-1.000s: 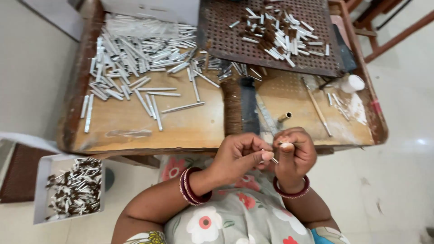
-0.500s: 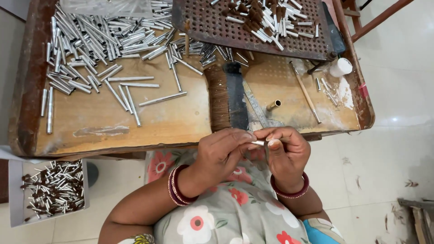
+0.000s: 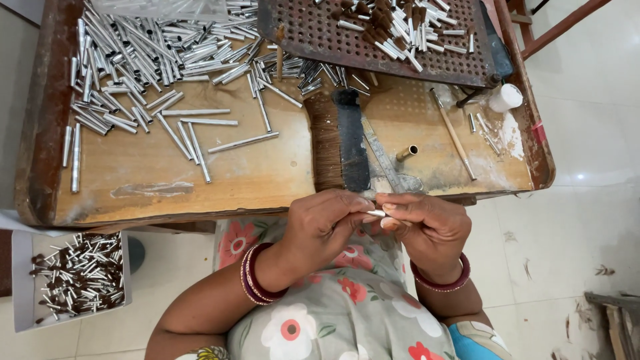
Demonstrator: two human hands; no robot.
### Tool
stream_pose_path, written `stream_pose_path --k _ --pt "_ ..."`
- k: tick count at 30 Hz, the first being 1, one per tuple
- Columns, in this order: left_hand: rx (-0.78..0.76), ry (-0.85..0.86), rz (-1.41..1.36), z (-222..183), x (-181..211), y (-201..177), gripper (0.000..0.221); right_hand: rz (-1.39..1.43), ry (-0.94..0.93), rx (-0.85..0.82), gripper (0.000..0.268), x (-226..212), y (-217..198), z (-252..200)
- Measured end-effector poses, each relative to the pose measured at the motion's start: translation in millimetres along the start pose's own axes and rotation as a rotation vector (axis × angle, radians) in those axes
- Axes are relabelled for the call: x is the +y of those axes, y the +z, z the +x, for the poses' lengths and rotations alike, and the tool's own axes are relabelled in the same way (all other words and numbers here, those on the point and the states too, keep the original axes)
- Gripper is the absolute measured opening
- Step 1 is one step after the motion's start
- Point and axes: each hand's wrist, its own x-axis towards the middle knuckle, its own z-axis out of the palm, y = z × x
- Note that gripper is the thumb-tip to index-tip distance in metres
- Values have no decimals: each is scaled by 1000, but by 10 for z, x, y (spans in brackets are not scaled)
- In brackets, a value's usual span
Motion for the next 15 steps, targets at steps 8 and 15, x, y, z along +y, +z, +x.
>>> stream_pose_path --k 8,15 --pt "18 -10 -13 52 29 -49 16 74 -16 39 61 16 57 81" --pt "37 -85 -124 7 45 -11 14 -232 -141 243 34 286 157 -134"
